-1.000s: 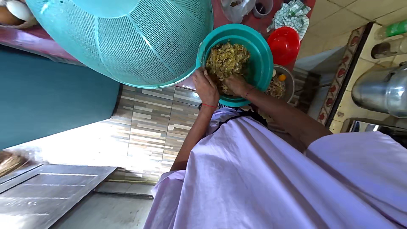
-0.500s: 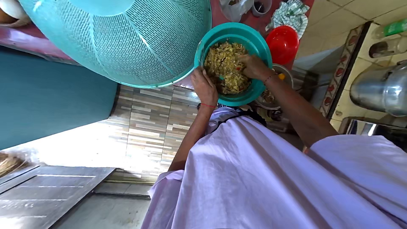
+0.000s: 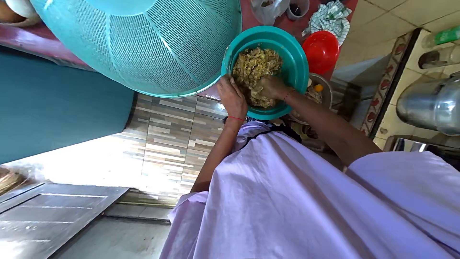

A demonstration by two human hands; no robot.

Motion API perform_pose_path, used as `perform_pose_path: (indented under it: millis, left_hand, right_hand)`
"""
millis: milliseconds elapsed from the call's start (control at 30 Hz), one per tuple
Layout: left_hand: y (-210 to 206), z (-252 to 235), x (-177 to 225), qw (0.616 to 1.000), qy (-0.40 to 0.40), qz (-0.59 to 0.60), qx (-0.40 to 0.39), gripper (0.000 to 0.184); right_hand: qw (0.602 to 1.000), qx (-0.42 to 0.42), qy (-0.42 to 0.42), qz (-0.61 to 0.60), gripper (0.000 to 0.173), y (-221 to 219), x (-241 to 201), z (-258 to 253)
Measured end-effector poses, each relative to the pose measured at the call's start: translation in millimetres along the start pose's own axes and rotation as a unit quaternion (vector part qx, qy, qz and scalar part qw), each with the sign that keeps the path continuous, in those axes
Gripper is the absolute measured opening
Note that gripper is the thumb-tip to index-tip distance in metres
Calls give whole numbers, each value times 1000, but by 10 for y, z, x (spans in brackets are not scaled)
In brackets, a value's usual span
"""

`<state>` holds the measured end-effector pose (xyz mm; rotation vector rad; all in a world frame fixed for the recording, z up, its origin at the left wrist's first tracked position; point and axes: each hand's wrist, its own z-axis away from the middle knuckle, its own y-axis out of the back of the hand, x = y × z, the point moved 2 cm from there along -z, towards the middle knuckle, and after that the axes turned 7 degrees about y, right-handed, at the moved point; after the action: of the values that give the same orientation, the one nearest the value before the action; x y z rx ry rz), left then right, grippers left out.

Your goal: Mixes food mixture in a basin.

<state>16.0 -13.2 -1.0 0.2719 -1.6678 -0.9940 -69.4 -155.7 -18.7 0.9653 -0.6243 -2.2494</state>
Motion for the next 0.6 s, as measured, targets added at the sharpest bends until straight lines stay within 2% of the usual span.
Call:
perform_pose_path:
  millis: [67, 133, 200, 300, 433, 600]
  left_hand:
    - [-12, 2, -9, 1000, -7, -1, 9, 34]
    - [-14, 1, -9, 1000, -6, -1, 10, 34]
    - [-17, 3, -8, 1000, -2, 4, 9, 34]
    - [-17, 7, -17, 1000, 3, 6, 5, 34]
    - [-23, 10, -12, 1000, -8, 3, 18, 34]
    - [-39, 16, -32, 999, -18, 6, 28, 33]
  right_hand:
    - [999, 29, -18, -30, 34, 110, 47, 48]
    - [999, 28, -35, -31, 42, 217, 36, 116]
    - [998, 48, -28, -42, 51, 243, 82, 137]
    - [994, 66, -11, -88, 54, 272, 135, 165]
    - [991, 91, 38, -91, 38, 310, 202, 204]
    - [987, 98, 84, -93, 35, 302, 258, 203]
